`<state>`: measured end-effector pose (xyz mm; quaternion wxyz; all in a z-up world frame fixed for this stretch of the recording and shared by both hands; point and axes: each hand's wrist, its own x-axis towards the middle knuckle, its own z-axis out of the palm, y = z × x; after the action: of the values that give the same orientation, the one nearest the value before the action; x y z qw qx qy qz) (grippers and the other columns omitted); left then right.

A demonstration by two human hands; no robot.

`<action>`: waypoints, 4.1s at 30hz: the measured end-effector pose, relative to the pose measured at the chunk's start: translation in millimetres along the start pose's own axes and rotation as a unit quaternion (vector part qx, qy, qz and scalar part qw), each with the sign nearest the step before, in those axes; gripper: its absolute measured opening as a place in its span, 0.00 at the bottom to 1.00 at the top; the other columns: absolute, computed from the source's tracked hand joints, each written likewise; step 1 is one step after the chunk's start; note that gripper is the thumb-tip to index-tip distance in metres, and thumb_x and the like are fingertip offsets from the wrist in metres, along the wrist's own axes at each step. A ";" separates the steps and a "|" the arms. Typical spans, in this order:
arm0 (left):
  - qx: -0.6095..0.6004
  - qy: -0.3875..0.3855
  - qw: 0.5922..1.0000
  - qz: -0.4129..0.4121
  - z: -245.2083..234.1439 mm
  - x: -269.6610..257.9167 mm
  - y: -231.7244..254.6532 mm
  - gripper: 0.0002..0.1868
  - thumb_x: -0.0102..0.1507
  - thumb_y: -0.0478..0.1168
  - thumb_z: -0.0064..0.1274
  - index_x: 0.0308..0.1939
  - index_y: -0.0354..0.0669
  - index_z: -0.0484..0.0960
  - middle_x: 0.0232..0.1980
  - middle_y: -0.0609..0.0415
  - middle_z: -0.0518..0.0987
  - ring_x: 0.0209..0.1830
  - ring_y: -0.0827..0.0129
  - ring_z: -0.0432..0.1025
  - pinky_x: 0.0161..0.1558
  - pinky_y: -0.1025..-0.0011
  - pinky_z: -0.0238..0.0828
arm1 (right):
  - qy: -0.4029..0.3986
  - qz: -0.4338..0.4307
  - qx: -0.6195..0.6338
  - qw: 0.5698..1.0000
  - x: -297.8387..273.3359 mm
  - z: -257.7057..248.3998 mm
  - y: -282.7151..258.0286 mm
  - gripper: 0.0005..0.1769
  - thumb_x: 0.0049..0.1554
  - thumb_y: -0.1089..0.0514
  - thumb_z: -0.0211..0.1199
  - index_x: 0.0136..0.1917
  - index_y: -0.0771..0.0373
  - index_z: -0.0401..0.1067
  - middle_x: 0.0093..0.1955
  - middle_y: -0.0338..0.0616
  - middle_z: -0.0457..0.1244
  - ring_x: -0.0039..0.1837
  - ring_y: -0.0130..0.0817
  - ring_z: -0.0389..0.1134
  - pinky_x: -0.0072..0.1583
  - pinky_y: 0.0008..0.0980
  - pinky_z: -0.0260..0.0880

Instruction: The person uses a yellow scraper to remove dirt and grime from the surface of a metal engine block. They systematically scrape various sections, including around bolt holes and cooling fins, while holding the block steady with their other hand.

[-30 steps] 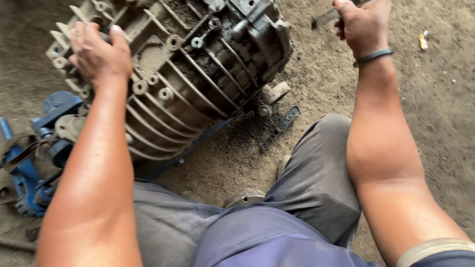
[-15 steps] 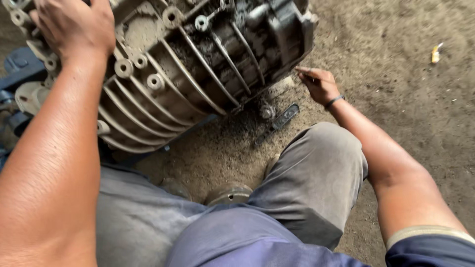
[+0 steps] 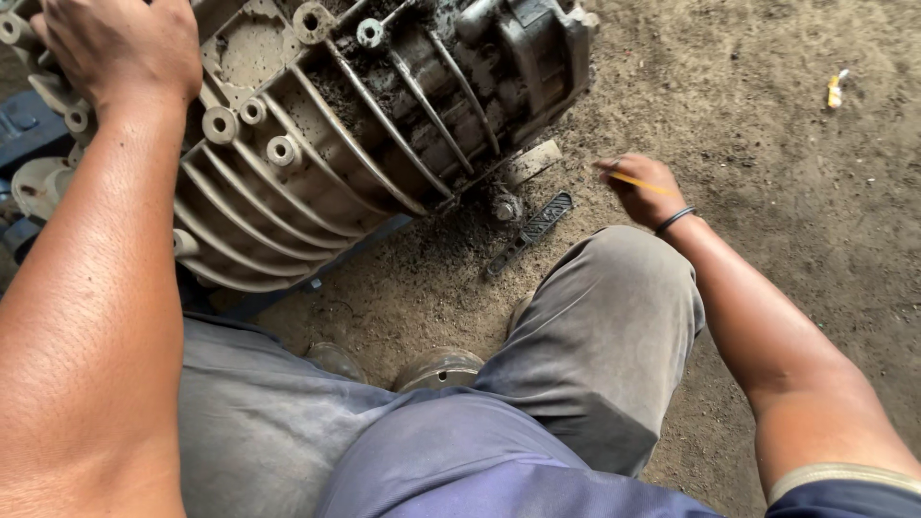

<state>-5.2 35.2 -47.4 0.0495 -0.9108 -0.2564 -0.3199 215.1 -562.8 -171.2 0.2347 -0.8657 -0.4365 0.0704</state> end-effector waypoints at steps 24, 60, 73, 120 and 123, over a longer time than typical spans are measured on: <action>-0.099 -0.128 0.972 -0.168 -42.5 23.2 37.6 0.26 0.72 0.53 0.49 0.64 0.35 0.72 0.75 0.33 0.63 0.77 0.45 0.51 0.72 0.39 0.41 | 0.357 0.197 0.675 0.615 76.4 -147.0 -139.2 0.10 0.63 0.60 0.56 0.52 0.64 0.76 0.39 0.45 0.66 0.36 0.36 0.68 0.39 0.38 0.73; -0.098 -0.134 0.972 -0.166 -54.4 22.7 43.5 0.27 0.72 0.53 0.47 0.64 0.34 0.72 0.75 0.34 0.64 0.78 0.48 0.52 0.73 0.44 0.43 | 0.203 0.381 0.679 0.595 103.7 -105.0 -123.2 0.05 0.66 0.59 0.60 0.48 0.62 0.70 0.37 0.39 0.63 0.35 0.28 0.63 0.39 0.28 0.67; -0.090 -0.139 0.969 -0.182 -45.4 25.9 41.0 0.27 0.71 0.54 0.48 0.64 0.36 0.72 0.75 0.36 0.63 0.78 0.47 0.52 0.72 0.43 0.45 | 0.189 -0.072 0.474 0.857 86.8 -173.9 -267.0 0.06 0.73 0.65 0.56 0.56 0.68 0.72 0.49 0.51 0.70 0.46 0.34 0.73 0.47 0.32 0.77; -0.068 -0.147 0.967 -0.197 -53.0 26.7 48.0 0.29 0.69 0.55 0.46 0.65 0.37 0.72 0.75 0.38 0.64 0.78 0.52 0.52 0.73 0.45 0.45 | 0.025 -0.131 0.393 0.910 191.2 -128.1 -290.9 0.07 0.75 0.62 0.58 0.55 0.67 0.72 0.43 0.41 0.70 0.42 0.26 0.73 0.44 0.25 0.77; -0.068 -0.145 0.968 -0.196 -52.5 27.0 47.7 0.29 0.69 0.55 0.46 0.65 0.37 0.72 0.74 0.37 0.64 0.78 0.51 0.53 0.73 0.44 0.44 | -0.050 -0.152 0.381 0.910 183.5 -136.4 -294.7 0.06 0.72 0.61 0.58 0.54 0.67 0.71 0.43 0.41 0.71 0.44 0.27 0.76 0.44 0.25 0.77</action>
<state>7.3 -7.6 14.1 -0.1138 -0.8808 -0.4117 -0.2045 158.6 -315.2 101.9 0.5330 -0.6287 -0.5139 0.2379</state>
